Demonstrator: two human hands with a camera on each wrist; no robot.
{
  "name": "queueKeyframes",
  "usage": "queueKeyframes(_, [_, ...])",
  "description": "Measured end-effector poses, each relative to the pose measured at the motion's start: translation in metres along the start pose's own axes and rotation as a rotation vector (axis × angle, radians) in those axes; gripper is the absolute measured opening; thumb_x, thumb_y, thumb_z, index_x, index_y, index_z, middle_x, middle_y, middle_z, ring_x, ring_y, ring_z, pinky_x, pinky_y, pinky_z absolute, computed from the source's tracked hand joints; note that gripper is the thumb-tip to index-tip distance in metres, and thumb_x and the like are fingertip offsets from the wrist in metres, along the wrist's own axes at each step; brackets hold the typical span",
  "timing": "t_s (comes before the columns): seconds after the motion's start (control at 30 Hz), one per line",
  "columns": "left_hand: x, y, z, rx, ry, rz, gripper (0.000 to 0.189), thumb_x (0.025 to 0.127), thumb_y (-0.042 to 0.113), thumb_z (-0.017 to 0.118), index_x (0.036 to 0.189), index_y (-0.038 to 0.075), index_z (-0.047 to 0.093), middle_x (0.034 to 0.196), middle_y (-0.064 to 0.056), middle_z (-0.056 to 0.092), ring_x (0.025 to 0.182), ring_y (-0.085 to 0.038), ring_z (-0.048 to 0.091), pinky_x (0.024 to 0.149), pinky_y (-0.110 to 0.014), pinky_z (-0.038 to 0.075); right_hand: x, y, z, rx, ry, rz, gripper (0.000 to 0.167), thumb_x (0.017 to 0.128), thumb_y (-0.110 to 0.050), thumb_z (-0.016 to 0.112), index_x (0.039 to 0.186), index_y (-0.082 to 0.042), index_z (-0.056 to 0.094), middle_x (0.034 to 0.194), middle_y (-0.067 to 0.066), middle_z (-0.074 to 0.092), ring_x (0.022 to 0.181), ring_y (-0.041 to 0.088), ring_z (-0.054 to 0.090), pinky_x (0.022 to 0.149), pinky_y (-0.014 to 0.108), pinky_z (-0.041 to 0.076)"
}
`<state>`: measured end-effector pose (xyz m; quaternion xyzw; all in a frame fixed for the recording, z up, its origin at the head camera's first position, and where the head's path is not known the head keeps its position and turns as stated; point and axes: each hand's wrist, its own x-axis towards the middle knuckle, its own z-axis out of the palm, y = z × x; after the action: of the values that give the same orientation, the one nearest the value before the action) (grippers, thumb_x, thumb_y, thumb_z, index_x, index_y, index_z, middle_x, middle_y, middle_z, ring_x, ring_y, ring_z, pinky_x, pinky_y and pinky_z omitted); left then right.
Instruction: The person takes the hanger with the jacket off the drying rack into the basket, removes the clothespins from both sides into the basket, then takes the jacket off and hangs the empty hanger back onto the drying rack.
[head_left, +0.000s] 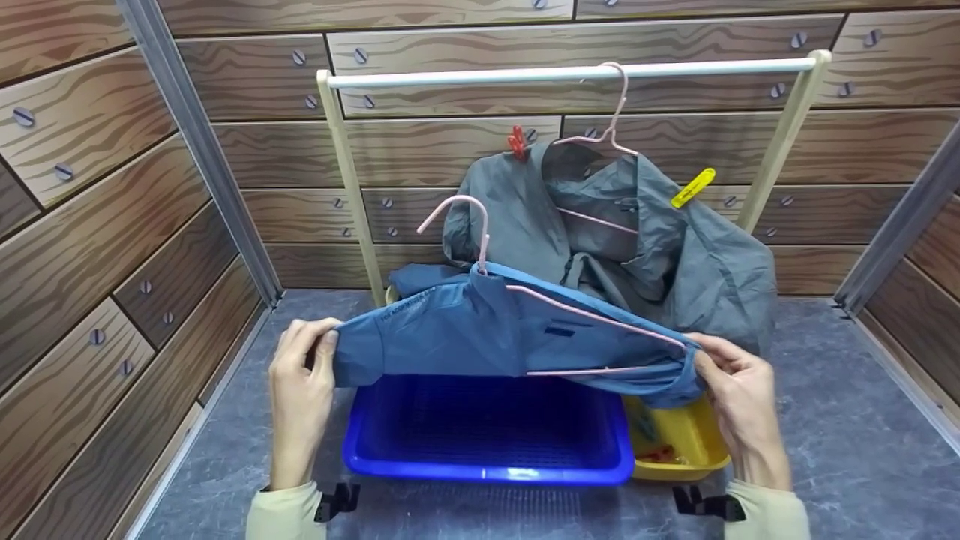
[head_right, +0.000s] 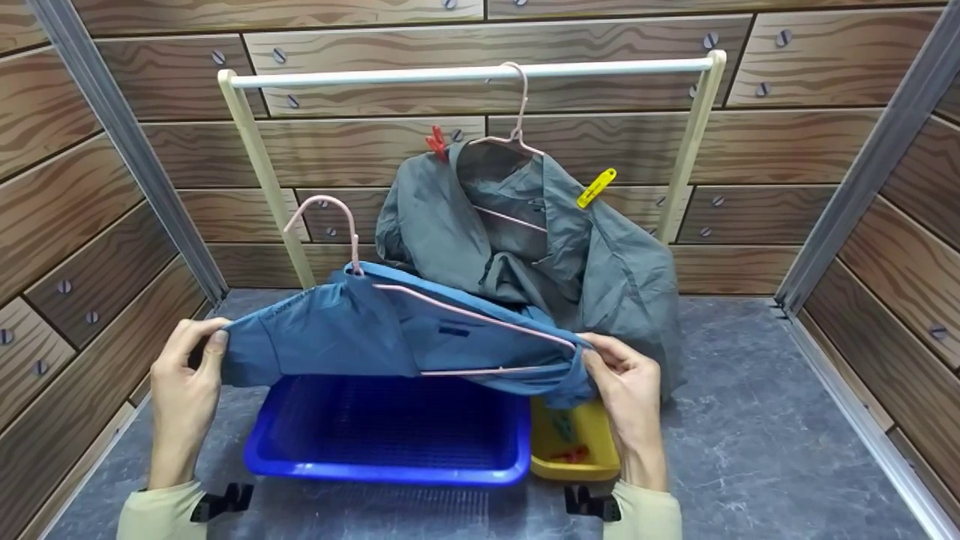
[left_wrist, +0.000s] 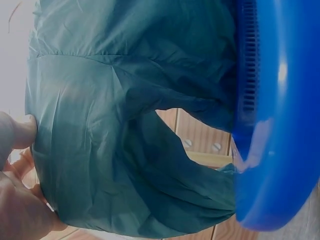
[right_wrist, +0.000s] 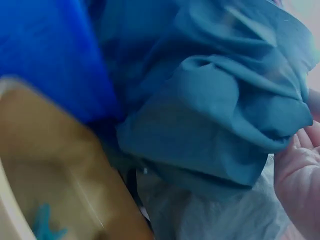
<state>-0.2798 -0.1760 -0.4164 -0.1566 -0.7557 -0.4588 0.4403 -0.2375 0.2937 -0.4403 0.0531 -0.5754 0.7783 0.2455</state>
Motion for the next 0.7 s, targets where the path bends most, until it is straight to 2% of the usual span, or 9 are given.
queueKeyframes(0.17, [0.000,-0.001,-0.001,-0.003,0.000,-0.017,0.015,0.093,0.000,0.064,0.098,0.010,0.074,0.087,0.000,0.062,0.084,-0.015,0.049,0.076,-0.030,0.035,0.000,-0.002,0.002,-0.185,0.000,-0.127,0.019,0.087,0.010,0.067,0.105,0.017,0.066,0.092,0.013,0.073,0.081,0.016,0.068,0.070,0.020,0.052])
queueKeyframes(0.33, [0.000,-0.001,-0.002,-0.017,0.001,-0.033,0.014,0.094,0.001,0.063,0.099,0.009,0.074,0.087,-0.001,0.062,0.084,-0.014,0.049,0.076,-0.028,0.036,-0.004,-0.010,0.007,-0.252,-0.081,-0.281,0.017,0.089,0.016,0.060,0.104,0.020,0.064,0.102,0.022,0.070,0.092,0.021,0.068,0.082,0.022,0.051])
queueKeyframes(0.43, [-0.001,-0.001,-0.001,-0.011,0.002,-0.032,0.013,0.094,0.001,0.063,0.099,0.008,0.073,0.087,-0.001,0.062,0.084,-0.014,0.049,0.076,-0.028,0.036,-0.007,-0.012,0.009,-0.386,-0.066,-0.280,0.018,0.092,0.008,0.061,0.107,0.013,0.068,0.104,0.018,0.071,0.091,0.017,0.067,0.080,0.021,0.050])
queueKeyframes(0.53, [-0.001,-0.001,-0.001,-0.001,0.001,-0.027,0.013,0.094,0.001,0.063,0.098,0.007,0.073,0.087,-0.001,0.062,0.084,-0.014,0.050,0.075,-0.029,0.036,-0.008,-0.012,0.012,-0.616,0.000,-0.232,0.021,0.089,-0.010,0.073,0.109,-0.005,0.074,0.098,0.007,0.072,0.078,0.012,0.064,0.070,0.018,0.049])
queueKeyframes(0.6, [-0.001,-0.001,0.000,0.005,0.000,-0.025,0.012,0.094,0.001,0.063,0.098,0.007,0.073,0.087,-0.001,0.062,0.084,-0.014,0.050,0.075,-0.029,0.036,-0.007,-0.011,0.013,-0.733,0.030,-0.218,0.025,0.085,-0.018,0.079,0.109,-0.014,0.076,0.096,0.002,0.072,0.074,0.010,0.061,0.067,0.016,0.047])
queueKeyframes(0.7, [0.000,-0.001,0.000,0.005,0.005,-0.030,0.012,0.094,0.002,0.063,0.098,0.007,0.073,0.087,-0.001,0.062,0.083,-0.014,0.050,0.075,-0.030,0.036,-0.006,-0.013,0.013,-0.793,0.055,-0.224,0.026,0.082,-0.019,0.082,0.107,-0.017,0.077,0.096,0.001,0.072,0.073,0.009,0.062,0.066,0.014,0.047])
